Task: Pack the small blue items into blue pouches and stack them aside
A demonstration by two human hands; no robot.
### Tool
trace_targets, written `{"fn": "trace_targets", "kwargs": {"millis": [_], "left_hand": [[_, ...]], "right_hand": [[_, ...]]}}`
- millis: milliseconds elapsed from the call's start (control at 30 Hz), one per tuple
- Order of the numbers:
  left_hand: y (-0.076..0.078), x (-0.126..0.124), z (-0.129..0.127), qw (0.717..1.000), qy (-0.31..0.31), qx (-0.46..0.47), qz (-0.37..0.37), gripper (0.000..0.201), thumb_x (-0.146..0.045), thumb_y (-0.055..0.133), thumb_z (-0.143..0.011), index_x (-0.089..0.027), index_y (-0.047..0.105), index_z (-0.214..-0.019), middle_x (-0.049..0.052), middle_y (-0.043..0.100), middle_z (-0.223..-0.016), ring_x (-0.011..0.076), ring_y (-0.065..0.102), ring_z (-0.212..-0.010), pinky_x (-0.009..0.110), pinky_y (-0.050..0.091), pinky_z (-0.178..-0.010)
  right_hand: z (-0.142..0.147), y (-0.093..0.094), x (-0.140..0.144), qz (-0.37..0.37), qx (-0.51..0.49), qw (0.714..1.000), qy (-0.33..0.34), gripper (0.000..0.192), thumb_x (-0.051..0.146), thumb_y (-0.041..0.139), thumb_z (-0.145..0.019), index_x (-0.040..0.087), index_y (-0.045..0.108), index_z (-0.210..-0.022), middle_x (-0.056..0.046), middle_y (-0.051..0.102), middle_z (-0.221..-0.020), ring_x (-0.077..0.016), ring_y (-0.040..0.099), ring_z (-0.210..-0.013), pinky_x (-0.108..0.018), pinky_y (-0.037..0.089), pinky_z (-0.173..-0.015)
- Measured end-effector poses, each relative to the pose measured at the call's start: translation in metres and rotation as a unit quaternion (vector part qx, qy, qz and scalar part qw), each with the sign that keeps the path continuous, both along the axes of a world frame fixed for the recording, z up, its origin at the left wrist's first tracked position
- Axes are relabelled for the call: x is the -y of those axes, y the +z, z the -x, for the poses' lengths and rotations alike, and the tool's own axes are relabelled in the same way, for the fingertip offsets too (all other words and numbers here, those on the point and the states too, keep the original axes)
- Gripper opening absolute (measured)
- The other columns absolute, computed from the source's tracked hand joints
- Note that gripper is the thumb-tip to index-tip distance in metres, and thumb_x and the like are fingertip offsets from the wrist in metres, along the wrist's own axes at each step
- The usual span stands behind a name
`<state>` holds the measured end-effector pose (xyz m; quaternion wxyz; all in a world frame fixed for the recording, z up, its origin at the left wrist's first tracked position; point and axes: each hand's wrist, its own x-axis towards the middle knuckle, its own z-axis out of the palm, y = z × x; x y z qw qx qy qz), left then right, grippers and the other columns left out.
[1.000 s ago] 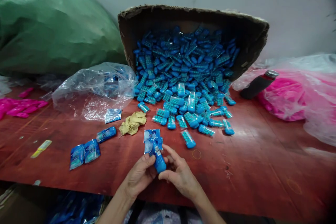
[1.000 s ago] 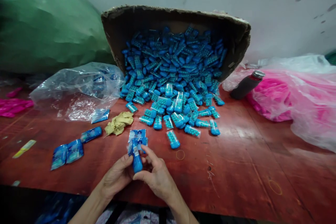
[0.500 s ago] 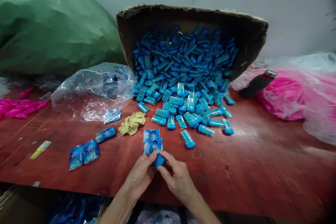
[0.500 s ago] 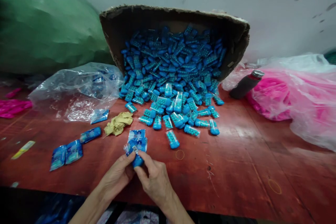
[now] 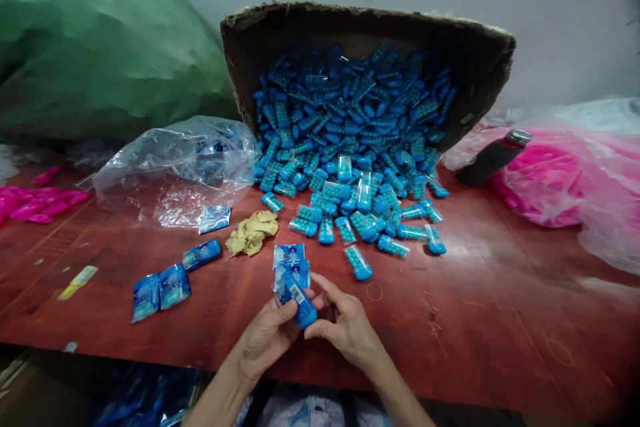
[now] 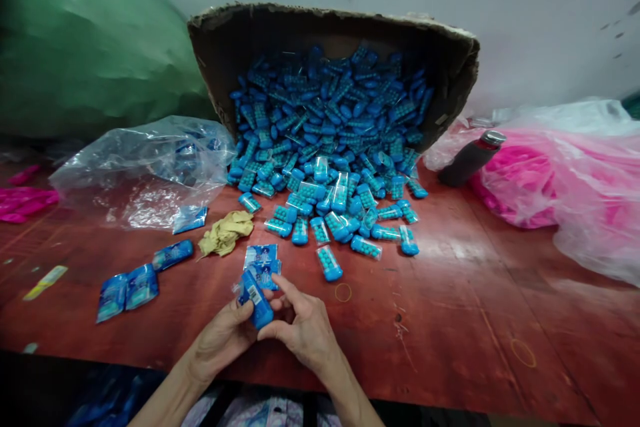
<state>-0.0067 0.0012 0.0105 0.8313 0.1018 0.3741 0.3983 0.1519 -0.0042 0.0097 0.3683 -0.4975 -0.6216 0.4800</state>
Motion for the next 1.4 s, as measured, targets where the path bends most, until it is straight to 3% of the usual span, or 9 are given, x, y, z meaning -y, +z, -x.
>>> {"fn": "trace_targets", "kwargs": {"millis": [300,400,633,900,967,1067,1167,1267,1400], "left_hand": [[0.003,0.011,-0.028,0.996,0.083,-0.039,0.016,0.018,-0.03,0.066,-0.067,-0.012,0.067,-0.074,0.003,0.067,-0.064,0.0096,0.059,-0.059,0.017,0.044,-0.053],[0.006,0.012,-0.034,0.993,0.112,-0.042,0.013,0.019,-0.029,0.062,-0.071,-0.013,0.066,-0.079,0.002,0.066,-0.066,0.0094,0.059,-0.062,0.017,0.046,-0.058],[0.007,0.014,-0.026,0.998,0.06,0.017,-0.02,0.016,-0.019,0.054,-0.078,-0.012,0.065,-0.087,0.006,0.068,-0.08,0.0135,0.06,-0.076,0.027,0.046,-0.077],[0.004,0.017,-0.026,0.994,0.103,0.008,0.022,0.016,-0.017,0.052,-0.078,-0.01,0.066,-0.082,0.008,0.069,-0.079,0.0144,0.063,-0.075,0.029,0.048,-0.079],[0.011,0.011,-0.012,0.987,0.153,-0.012,0.047,0.017,-0.017,0.049,-0.079,-0.012,0.065,-0.078,0.008,0.07,-0.078,0.0177,0.064,-0.079,0.033,0.049,-0.079],[0.027,0.0,0.023,0.948,0.311,-0.041,0.057,0.034,-0.033,0.039,-0.083,-0.014,0.063,-0.068,0.009,0.069,-0.071,0.025,0.063,-0.086,0.042,0.05,-0.077],[0.037,-0.004,0.054,0.915,0.396,-0.075,0.031,0.046,-0.046,0.035,-0.081,-0.009,0.062,-0.088,0.013,0.068,-0.084,0.0262,0.061,-0.092,0.04,0.052,-0.075],[0.031,-0.001,0.058,0.928,0.359,-0.09,0.05,0.039,-0.035,0.037,-0.083,-0.005,0.06,-0.094,0.013,0.068,-0.078,0.0239,0.063,-0.086,0.039,0.052,-0.073],[0.011,0.003,0.033,0.962,0.244,-0.094,0.081,0.018,-0.021,0.047,-0.078,-0.012,0.061,-0.085,0.006,0.067,-0.061,0.0219,0.065,-0.073,0.04,0.05,-0.074]], "right_hand": [[0.001,-0.01,0.002,0.001,0.039,0.999,0.014,0.061,0.033,0.069,-0.066,0.03,0.046,-0.123,0.005,0.055,-0.067,-0.0115,0.05,-0.06,-0.02,0.042,-0.058],[0.001,-0.011,0.002,0.016,0.024,1.0,0.009,0.057,0.027,0.067,-0.068,0.031,0.047,-0.122,0.006,0.052,-0.064,-0.0106,0.049,-0.059,-0.02,0.041,-0.059],[-0.002,-0.014,-0.004,0.058,-0.09,0.994,0.022,0.044,0.018,0.063,-0.071,0.03,0.055,-0.113,0.007,0.047,-0.065,-0.0087,0.044,-0.059,-0.018,0.04,-0.059],[0.004,-0.022,0.001,0.015,-0.008,0.999,0.028,0.041,0.03,0.06,-0.076,0.026,0.052,-0.117,0.005,0.054,-0.067,-0.01,0.05,-0.059,-0.021,0.042,-0.062],[0.003,-0.018,-0.001,-0.012,0.03,0.999,0.037,0.04,0.03,0.059,-0.077,0.026,0.052,-0.116,0.004,0.053,-0.068,-0.0102,0.049,-0.059,-0.021,0.041,-0.061],[0.0,-0.009,-0.011,-0.068,0.097,0.993,0.02,0.026,0.029,0.055,-0.08,0.023,0.058,-0.105,0.002,0.052,-0.072,-0.0116,0.05,-0.064,-0.022,0.041,-0.063],[0.003,-0.002,-0.024,-0.106,0.165,0.98,0.021,0.022,0.029,0.051,-0.083,0.022,0.056,-0.103,-0.001,0.054,-0.082,-0.0133,0.053,-0.073,-0.022,0.041,-0.067],[0.013,0.0,-0.039,-0.119,0.264,0.956,0.048,0.024,0.03,0.051,-0.083,0.025,0.053,-0.107,-0.002,0.055,-0.09,-0.0156,0.055,-0.083,-0.023,0.04,-0.068],[0.028,-0.006,-0.05,-0.1,0.402,0.908,0.067,0.02,0.032,0.057,-0.078,0.026,0.055,-0.097,-0.001,0.054,-0.091,-0.0177,0.055,-0.085,-0.022,0.037,-0.06]]}}
